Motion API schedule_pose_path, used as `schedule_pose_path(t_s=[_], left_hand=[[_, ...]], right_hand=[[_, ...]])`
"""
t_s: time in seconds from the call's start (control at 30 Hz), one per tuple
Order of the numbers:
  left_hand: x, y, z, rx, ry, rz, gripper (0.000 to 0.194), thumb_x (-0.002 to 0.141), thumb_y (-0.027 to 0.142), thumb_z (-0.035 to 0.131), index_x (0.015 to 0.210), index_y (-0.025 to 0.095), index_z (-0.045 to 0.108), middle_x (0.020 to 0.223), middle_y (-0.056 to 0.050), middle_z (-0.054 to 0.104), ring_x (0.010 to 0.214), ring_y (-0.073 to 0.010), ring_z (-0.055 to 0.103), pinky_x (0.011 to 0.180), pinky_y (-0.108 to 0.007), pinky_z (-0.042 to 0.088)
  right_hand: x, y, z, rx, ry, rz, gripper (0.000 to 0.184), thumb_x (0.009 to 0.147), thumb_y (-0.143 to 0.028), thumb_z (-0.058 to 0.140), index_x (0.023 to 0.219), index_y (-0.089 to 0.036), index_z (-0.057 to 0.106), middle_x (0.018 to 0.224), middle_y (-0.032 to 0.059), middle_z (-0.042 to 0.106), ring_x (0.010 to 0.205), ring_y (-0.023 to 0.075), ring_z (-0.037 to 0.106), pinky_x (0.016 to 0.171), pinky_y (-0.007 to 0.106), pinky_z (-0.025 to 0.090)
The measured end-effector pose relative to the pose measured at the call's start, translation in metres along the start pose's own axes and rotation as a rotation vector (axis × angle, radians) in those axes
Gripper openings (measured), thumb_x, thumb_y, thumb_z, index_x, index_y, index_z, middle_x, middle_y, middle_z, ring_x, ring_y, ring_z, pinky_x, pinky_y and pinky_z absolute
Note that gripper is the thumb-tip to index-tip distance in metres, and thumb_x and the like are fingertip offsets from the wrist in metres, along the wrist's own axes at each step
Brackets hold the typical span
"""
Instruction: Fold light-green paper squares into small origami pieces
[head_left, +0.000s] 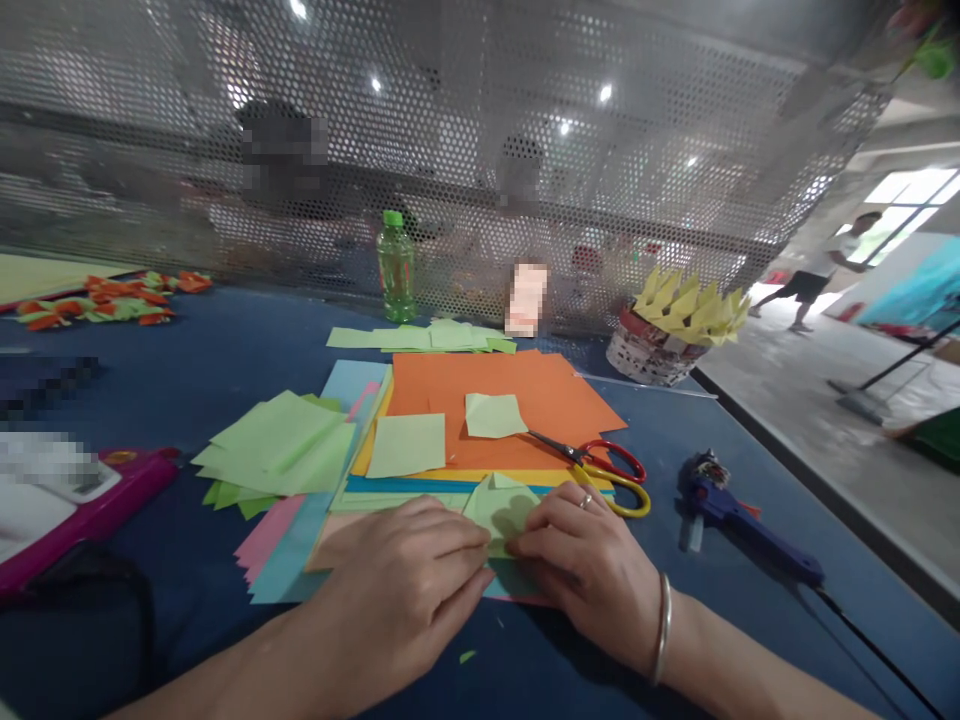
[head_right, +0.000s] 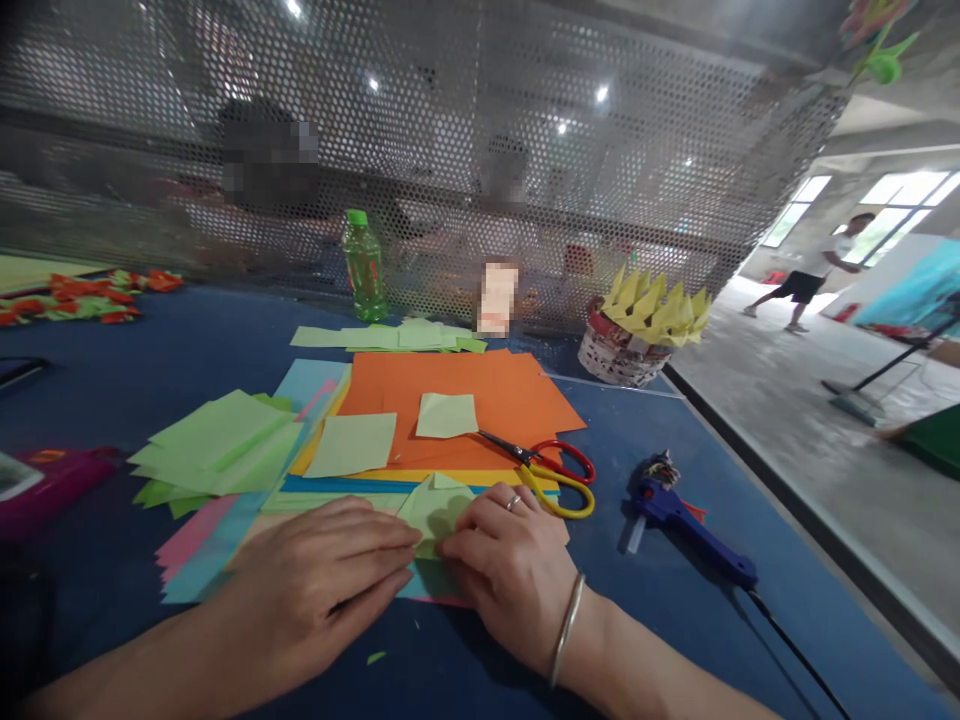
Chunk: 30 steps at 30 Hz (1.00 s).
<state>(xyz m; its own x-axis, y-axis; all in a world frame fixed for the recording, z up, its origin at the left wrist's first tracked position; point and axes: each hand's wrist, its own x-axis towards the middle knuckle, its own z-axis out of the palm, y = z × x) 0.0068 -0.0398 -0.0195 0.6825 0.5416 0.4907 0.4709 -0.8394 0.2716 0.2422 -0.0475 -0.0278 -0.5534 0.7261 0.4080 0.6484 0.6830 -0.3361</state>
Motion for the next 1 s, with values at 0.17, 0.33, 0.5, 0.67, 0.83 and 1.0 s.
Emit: schedule_pose_path(t_s=[0.17,0.33,0.5,0.67,0.83,1.0], left_hand=[[-0.002,-0.001,0.002,0.056,0.039,-0.017,0.022,0.099,0.021,0.052,0.095,0.021,0.073,0.099,-0.004,0.076,0.089,-0.022,0.069,0.081,-0.038,0.052],[-0.004,0.0,0.004,0.074,0.038,-0.027,0.022,0.099,0.021,0.052,0.097,0.02,0.074,0.099,-0.005,0.076,0.089,-0.0239,0.069,0.08,-0.04,0.054],[-0.006,0.001,0.005,0.055,0.026,-0.029,0.021,0.098,0.02,0.052,0.099,0.018,0.073,0.098,-0.006,0.075,0.091,-0.0249,0.07,0.081,-0.041,0.055],[-0.006,0.001,0.005,0.063,0.036,-0.024,0.02,0.097,0.02,0.053,0.1,0.017,0.073,0.098,-0.006,0.076,0.09,-0.0248,0.07,0.08,-0.041,0.057],[-0.004,0.003,0.003,0.06,0.034,-0.032,0.023,0.098,0.02,0.05,0.098,0.017,0.073,0.097,-0.007,0.076,0.09,-0.0246,0.071,0.081,-0.04,0.057],[-0.005,0.004,0.004,0.049,0.034,-0.052,0.023,0.098,0.02,0.05,0.096,0.017,0.073,0.096,-0.006,0.076,0.088,-0.0244,0.071,0.079,-0.04,0.057]], right_hand=[[0.001,-0.002,-0.001,-0.005,0.001,-0.001,0.011,0.093,-0.018,0.062,0.087,-0.023,0.07,0.084,0.0013,0.067,0.082,0.0177,0.053,0.078,0.034,0.041],[0.002,-0.001,-0.002,0.009,0.015,-0.014,0.012,0.093,-0.018,0.062,0.087,-0.023,0.071,0.083,0.0019,0.068,0.082,0.018,0.054,0.077,0.033,0.042],[0.002,0.003,0.001,0.102,0.013,0.067,0.01,0.091,-0.018,0.067,0.09,-0.025,0.073,0.084,0.001,0.068,0.083,0.0177,0.056,0.077,0.032,0.043],[0.005,0.007,0.005,0.241,0.005,0.187,0.003,0.088,-0.023,0.073,0.088,-0.026,0.074,0.083,-0.0006,0.069,0.083,0.0167,0.059,0.075,0.03,0.043],[0.008,0.009,0.006,0.238,-0.017,0.24,0.009,0.091,-0.031,0.07,0.083,-0.026,0.072,0.079,-0.0014,0.066,0.079,0.0168,0.057,0.072,0.029,0.04],[0.012,0.006,0.005,0.182,-0.042,0.289,0.015,0.092,-0.03,0.068,0.079,-0.024,0.067,0.076,-0.0016,0.064,0.077,0.0172,0.055,0.069,0.029,0.037]])
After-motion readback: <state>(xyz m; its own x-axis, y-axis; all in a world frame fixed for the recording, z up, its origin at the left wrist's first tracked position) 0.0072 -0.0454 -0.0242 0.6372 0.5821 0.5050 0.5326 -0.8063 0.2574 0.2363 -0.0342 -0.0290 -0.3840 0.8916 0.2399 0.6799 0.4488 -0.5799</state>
